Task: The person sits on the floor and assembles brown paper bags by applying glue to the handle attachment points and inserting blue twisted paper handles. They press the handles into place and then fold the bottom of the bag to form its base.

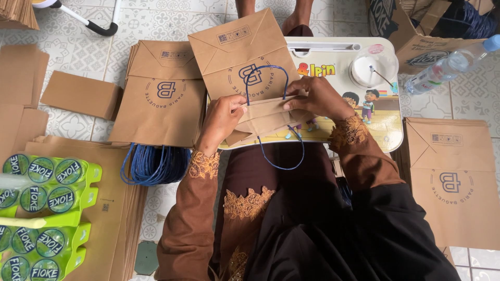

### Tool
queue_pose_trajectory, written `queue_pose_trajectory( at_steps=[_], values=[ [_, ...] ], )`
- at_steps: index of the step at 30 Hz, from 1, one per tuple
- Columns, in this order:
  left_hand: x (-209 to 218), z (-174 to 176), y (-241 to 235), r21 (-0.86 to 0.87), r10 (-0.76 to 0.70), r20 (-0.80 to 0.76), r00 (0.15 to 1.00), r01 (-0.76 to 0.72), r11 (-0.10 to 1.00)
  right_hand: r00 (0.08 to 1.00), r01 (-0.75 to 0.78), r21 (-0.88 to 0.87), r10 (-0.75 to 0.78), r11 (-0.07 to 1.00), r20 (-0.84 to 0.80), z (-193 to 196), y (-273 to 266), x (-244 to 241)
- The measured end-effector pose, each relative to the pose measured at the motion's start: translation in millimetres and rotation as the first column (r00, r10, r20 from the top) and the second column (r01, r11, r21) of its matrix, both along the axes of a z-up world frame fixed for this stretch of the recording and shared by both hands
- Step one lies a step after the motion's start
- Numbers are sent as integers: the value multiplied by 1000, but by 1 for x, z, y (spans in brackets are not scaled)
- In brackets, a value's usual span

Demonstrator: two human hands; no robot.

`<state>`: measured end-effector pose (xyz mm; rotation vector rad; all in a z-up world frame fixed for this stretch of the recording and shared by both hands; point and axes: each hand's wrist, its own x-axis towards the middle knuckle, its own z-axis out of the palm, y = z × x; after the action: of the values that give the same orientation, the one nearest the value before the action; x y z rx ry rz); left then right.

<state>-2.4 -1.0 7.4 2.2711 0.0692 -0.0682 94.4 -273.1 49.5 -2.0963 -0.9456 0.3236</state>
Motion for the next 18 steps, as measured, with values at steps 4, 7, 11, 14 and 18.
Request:
queue_pose_trajectory(
  at_steps=[4, 7, 11, 14, 18],
  values=[
    [-9, 24, -6, -56, -19, -21, 1000, 18, 998, 998, 48, 2, -48, 999, -39, -6, -5, -1],
    [-6, 4, 0, 64, -41, -87, 995, 46, 997, 997, 66, 3, -66, 998, -31, -12, -4, 1],
    [-1, -17, 7, 155, -3, -87, 996, 17, 988, 999, 26, 18, -27, 999, 31, -17, -2, 5],
    [-1, -18, 6, 173, -1, -80, 997, 15, 985, 999, 28, 22, -29, 999, 43, -9, -1, 1],
    [-6, -6, 4, 187, -7, -74, 997, 21, 982, 998, 13, 0, -13, 1000, 56, 13, -1, -11]
  ],
)
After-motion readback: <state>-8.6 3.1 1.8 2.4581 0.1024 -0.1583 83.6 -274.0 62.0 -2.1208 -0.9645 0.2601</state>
